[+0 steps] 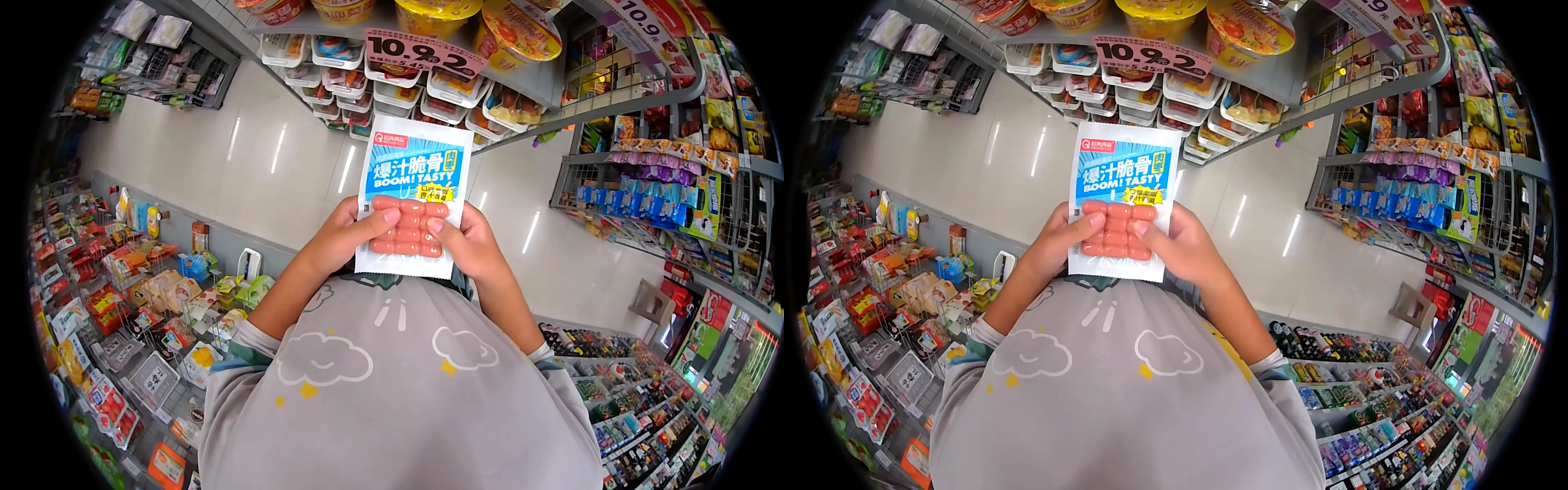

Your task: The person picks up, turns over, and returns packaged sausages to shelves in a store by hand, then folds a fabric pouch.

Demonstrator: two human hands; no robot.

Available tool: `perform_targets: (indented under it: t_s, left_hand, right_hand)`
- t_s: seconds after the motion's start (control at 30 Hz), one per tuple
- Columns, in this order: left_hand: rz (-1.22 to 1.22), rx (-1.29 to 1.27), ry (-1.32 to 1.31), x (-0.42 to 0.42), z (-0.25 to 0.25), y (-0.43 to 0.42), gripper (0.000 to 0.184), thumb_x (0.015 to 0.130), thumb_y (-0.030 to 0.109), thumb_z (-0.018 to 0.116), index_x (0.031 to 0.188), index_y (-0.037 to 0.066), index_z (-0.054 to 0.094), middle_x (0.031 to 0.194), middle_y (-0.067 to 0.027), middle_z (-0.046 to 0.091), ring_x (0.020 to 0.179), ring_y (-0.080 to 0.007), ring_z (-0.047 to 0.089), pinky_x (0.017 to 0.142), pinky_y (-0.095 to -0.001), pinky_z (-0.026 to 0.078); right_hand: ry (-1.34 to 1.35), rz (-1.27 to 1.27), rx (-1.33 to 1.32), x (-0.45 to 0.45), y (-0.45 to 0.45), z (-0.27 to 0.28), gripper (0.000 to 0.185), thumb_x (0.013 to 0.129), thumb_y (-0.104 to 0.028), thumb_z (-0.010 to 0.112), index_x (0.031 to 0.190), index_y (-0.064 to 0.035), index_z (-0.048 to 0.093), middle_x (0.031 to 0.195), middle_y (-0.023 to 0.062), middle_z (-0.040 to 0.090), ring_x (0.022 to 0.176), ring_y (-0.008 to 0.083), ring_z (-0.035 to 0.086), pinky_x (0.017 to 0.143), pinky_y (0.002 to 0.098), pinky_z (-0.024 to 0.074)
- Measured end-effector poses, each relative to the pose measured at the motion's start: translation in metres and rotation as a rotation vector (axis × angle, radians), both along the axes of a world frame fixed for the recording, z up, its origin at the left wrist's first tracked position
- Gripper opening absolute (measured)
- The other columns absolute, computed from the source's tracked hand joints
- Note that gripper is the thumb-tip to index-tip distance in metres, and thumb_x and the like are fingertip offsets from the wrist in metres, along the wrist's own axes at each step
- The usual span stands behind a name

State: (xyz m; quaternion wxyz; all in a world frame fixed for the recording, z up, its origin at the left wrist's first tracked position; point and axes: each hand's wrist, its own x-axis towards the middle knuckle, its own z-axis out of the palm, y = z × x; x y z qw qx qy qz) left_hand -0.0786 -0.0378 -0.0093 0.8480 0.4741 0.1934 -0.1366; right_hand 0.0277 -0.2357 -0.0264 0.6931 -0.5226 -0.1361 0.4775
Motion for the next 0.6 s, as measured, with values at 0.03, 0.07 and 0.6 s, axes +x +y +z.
perform_targets:
  t_s: [0.03, 0.07, 0.6]
  left_hand:
    - [0.029, -0.025, 0.01, 0.0, 0.001, -0.003, 0.041, 0.096, 0.027, 0.062, 0.124, -0.002, 0.057, 0.115, -0.0081, 0.064, 0.104, -0.0118, 0.061, 0.091, -0.027, 0.05]
    - [0.057, -0.05, 0.019, 0.001, 0.001, -0.006, 0.041, 0.097, 0.028, 0.061, 0.124, -0.002, 0.057, 0.116, -0.008, 0.064, 0.104, -0.0118, 0.061, 0.091, -0.0271, 0.05]
    - [-0.069, 0.086, -0.013, 0.012, 0.001, -0.024, 0.039, 0.097, 0.027, 0.061, 0.122, -0.003, 0.06, 0.115, -0.0088, 0.065, 0.103, -0.012, 0.061, 0.09, -0.0279, 0.05]
  right_hand:
    - [0.009, -0.026, -0.029, 0.0, -0.001, 0.001, 0.032, 0.096, -0.012, 0.059, 0.125, 0.0011, 0.055, 0.119, 0.0066, 0.063, 0.107, 0.0125, 0.058, 0.091, 0.0302, 0.0488]
    - [0.017, -0.053, -0.057, 0.001, -0.002, 0.003, 0.032, 0.097, -0.015, 0.059, 0.125, 0.0012, 0.055, 0.116, 0.0065, 0.064, 0.104, 0.0121, 0.06, 0.086, 0.0288, 0.0512]
    - [0.13, -0.095, -0.056, -0.004, -0.028, -0.001, 0.029, 0.099, -0.023, 0.057, 0.118, -0.0003, 0.058, 0.097, 0.0073, 0.067, 0.071, 0.0119, 0.064, 0.052, 0.025, 0.0512]
